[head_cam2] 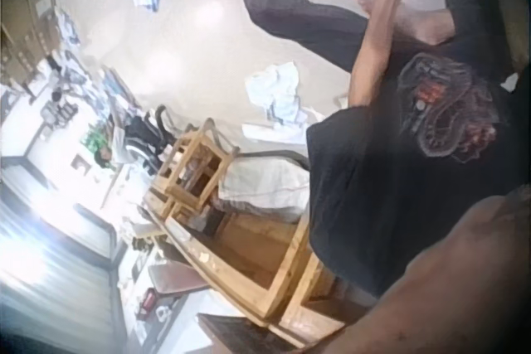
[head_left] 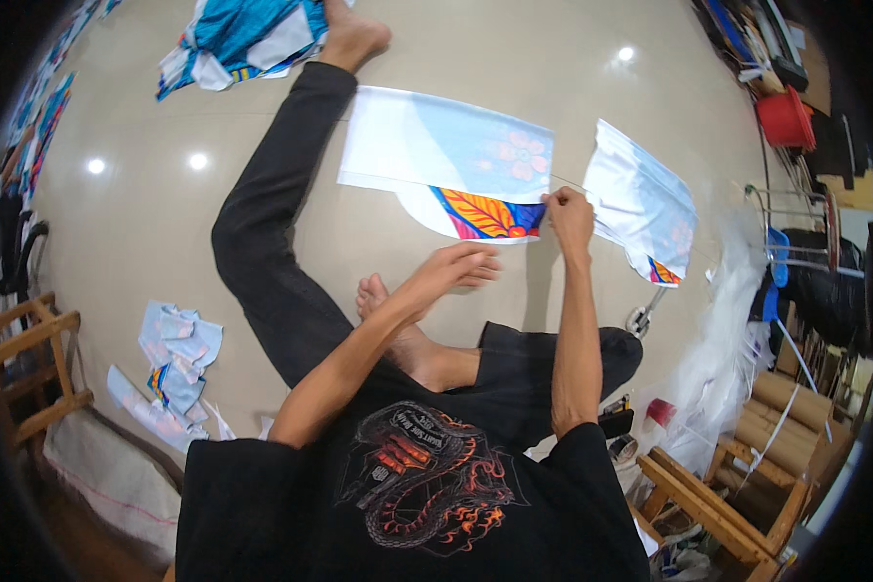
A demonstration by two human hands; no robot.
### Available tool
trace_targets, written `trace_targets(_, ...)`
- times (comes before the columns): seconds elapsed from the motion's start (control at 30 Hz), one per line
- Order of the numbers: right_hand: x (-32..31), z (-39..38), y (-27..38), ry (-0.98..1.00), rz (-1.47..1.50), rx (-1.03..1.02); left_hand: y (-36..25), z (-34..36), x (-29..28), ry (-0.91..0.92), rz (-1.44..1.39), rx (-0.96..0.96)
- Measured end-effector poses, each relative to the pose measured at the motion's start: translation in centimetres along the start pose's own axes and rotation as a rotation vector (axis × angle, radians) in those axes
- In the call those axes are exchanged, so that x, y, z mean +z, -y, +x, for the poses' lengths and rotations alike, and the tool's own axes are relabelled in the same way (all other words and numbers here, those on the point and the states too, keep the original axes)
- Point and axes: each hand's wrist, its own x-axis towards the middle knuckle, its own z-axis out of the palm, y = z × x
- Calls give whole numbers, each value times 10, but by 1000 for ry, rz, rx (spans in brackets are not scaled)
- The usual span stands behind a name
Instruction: The person sits on the floor and cuts a large piece of patterned fabric into smaller rectangular pieces using scissors. They repeatedly fold the fabric, cut along the edges, and set the cut pieces aside.
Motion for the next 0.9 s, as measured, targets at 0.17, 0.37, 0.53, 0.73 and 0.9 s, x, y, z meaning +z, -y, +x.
trace_targets(0.17,-10,9,26,93,412,53,0,95,15,28,-559,-134)
trace_targets(0.37,-42,6,52,163,1020,100,-40,167,-64,-511,-971,262)
trace_targets(0.53,-45,-4,34,192,955,67,-74,124,-175,-967,-443,431)
trace_targets(0.73,-1,-37,-17,182,938,149,-83,45,-127,-1022,668,668)
trace_targets(0.9,19,-64,-17,118,814,148,-60,25,-143,-797,1160,521)
